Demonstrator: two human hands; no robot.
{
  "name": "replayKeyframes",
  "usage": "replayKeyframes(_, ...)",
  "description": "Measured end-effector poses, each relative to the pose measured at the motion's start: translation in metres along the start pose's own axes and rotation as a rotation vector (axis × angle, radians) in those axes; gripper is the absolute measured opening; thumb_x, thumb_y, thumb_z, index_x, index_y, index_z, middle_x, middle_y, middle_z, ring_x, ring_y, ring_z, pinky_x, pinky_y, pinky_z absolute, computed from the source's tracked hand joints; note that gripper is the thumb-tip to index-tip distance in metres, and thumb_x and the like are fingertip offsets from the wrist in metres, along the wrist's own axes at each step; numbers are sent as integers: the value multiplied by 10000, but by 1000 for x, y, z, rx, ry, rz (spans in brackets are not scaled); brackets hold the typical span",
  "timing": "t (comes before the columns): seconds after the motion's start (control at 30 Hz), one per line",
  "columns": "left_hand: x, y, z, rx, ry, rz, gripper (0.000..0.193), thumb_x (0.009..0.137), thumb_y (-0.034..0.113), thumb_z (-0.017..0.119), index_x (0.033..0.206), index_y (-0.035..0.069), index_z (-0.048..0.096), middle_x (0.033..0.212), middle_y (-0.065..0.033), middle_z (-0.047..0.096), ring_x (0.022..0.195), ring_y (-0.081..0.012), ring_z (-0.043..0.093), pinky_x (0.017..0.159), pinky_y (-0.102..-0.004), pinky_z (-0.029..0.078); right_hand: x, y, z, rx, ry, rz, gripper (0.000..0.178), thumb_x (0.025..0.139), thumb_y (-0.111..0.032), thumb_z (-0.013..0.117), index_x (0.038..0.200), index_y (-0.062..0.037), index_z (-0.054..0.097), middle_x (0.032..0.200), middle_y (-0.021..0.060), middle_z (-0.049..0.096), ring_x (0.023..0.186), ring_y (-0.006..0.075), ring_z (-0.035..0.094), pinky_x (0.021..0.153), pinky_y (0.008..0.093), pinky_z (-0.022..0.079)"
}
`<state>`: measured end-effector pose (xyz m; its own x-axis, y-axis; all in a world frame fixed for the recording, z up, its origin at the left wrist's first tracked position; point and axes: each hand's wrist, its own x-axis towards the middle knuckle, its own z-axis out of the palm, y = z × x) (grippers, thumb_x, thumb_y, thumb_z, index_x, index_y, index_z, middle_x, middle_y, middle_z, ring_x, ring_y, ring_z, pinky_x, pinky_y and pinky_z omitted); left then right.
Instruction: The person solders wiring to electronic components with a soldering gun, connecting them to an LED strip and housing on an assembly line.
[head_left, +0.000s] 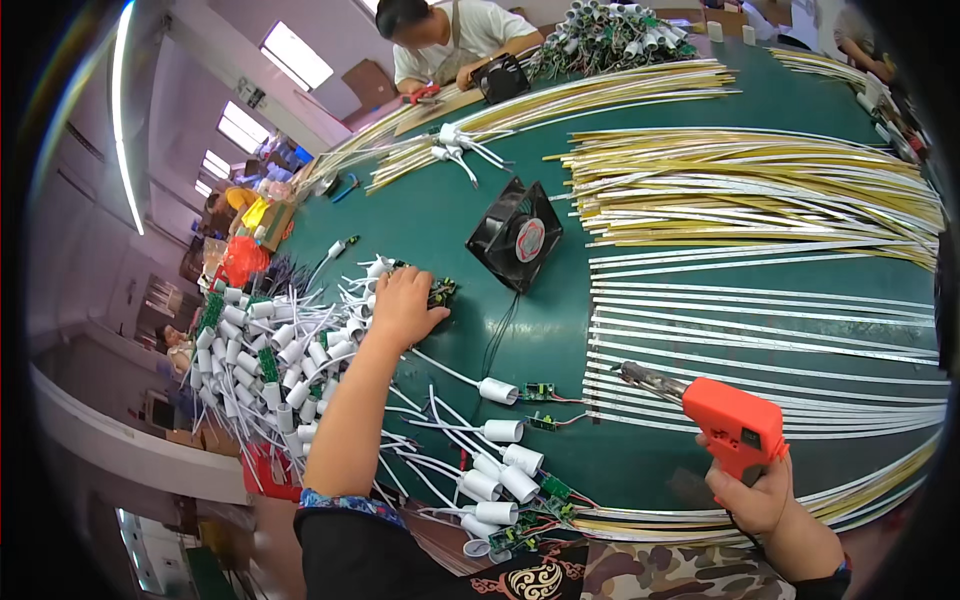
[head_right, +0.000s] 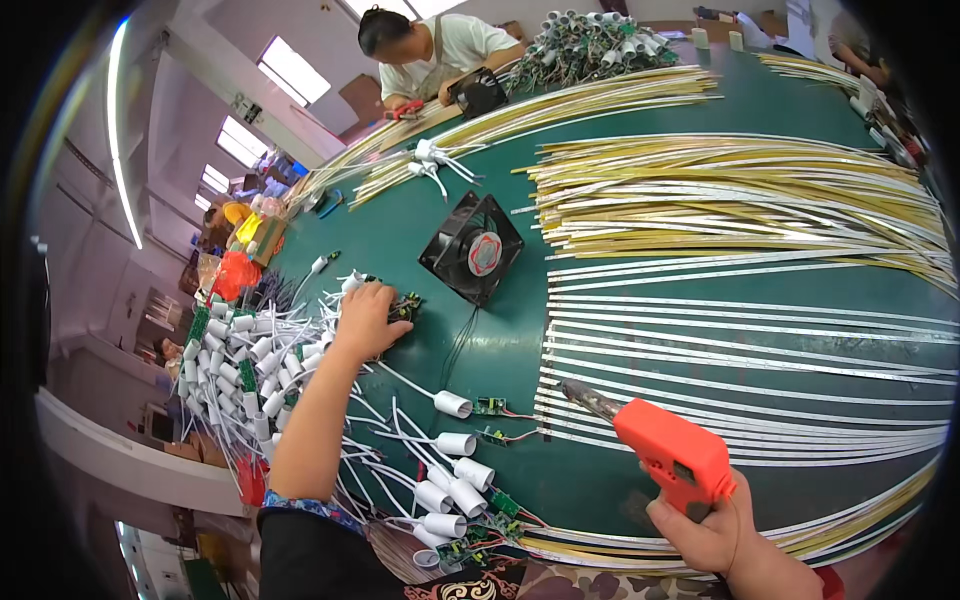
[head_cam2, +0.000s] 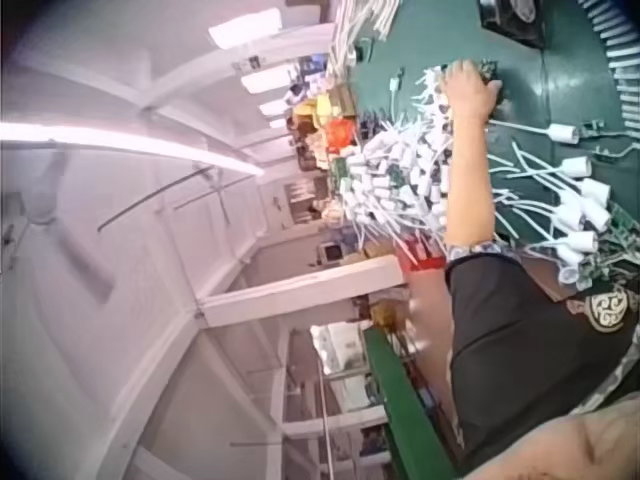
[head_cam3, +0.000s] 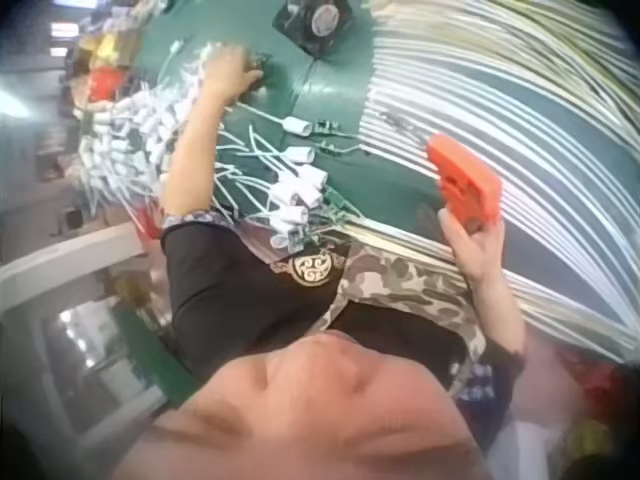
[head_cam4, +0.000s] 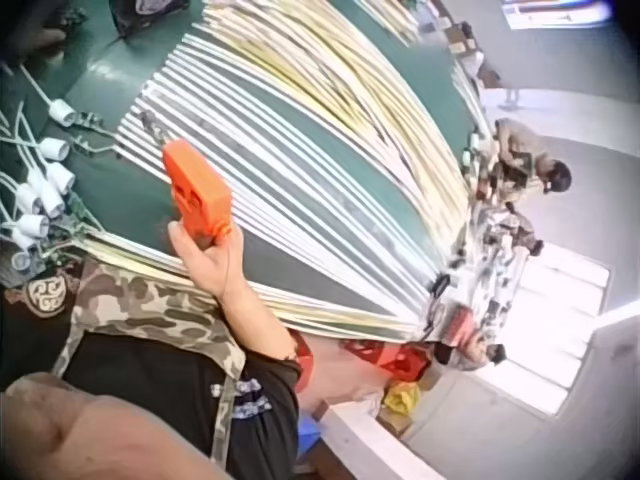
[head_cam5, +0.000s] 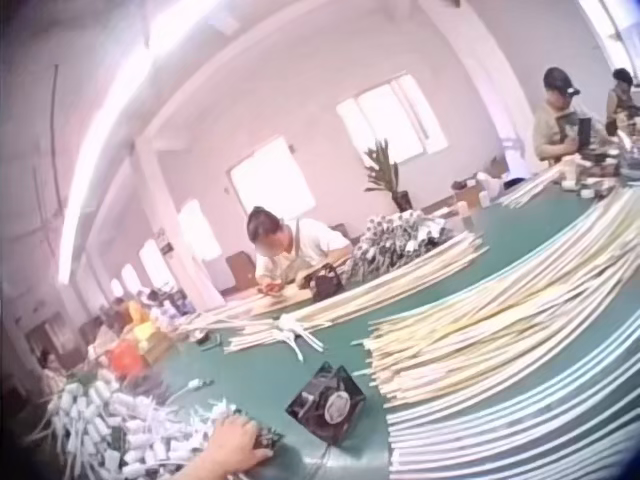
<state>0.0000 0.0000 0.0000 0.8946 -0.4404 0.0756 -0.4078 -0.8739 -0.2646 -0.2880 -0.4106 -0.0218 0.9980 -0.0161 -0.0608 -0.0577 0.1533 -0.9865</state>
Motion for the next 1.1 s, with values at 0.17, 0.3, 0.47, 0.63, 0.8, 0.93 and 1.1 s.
replayKeyframes(0.17, 7, 3, 12, 88, 140, 50, 283, 694, 227, 786, 859, 43, 649, 987, -104, 620, 1012, -303, 573, 934, -459, 400, -2, -8, -6, -81, -13, 6, 370, 789, -91, 663, 1133, 35, 610, 760, -4, 602, 691, 64, 529, 646, 253, 448)
replayKeyframes(0.3, -2, -25, -12, -282, 163, -27, 205, 741, 103, 729, 910, 11, 659, 868, -119, 645, 801, -283, 615, 746, -381, 489, 3, -7, -4, -39, -10, 19, 375, 789, -96, 663, 1134, 40, 607, 752, -3, 600, 690, 61, 530, 645, 252, 448)
replayKeyframes(0.47, -30, -19, -72, -971, 309, -411, 387, 788, 93, 702, 1147, -15, 604, 786, -62, 655, 674, -122, 592, 623, -276, 446, 5, -8, -4, 30, -14, 55, 402, 785, -94, 660, 1162, 33, 599, 750, -4, 597, 691, 63, 531, 648, 245, 444)
replayKeyframes(0.63, -58, -12, -105, -773, 28, -436, 405, 813, 26, 683, 1199, -18, 567, 719, 5, 566, 642, -73, 539, 584, -228, 417, -1, -6, -6, 41, -68, -35, 508, 806, -75, 621, 1287, 30, 500, 1133, 176, 640, 713, 119, 619, 668, 273, 508)
replayKeyframes(0.8, -60, 75, -119, -1535, -267, -76, 385, 848, -26, 662, 1223, 10, 583, 923, -42, 654, 735, -103, 642, 623, -243, 525, -10, -4, -10, 241, 7, 37, 337, 924, -87, 500, 1240, 29, 516, 1067, 217, 663, 827, 228, 696, 733, 331, 575)
replayKeyframes(0.93, -58, 150, -93, -2023, -730, 29, 367, 928, 93, 608, 1277, -8, 557, 1022, -88, 683, 937, -152, 672, 819, -276, 528, 2, -17, -5, 115, -50, -57, 484, 857, -19, 682, 1296, -3, 477, 1070, 93, 661, 928, 134, 642, 815, 296, 529)
replayKeyframes(1.1, -45, 224, -72, -2253, -1077, 117, 373, 948, 119, 566, 1296, -12, 537, 1033, -119, 679, 959, -218, 677, 880, -349, 529, 9, -19, 4, -8, -15, -180, 703, 840, 5, 691, 1443, -55, 333, 1221, 103, 598, 1128, 158, 585, 926, 323, 486)
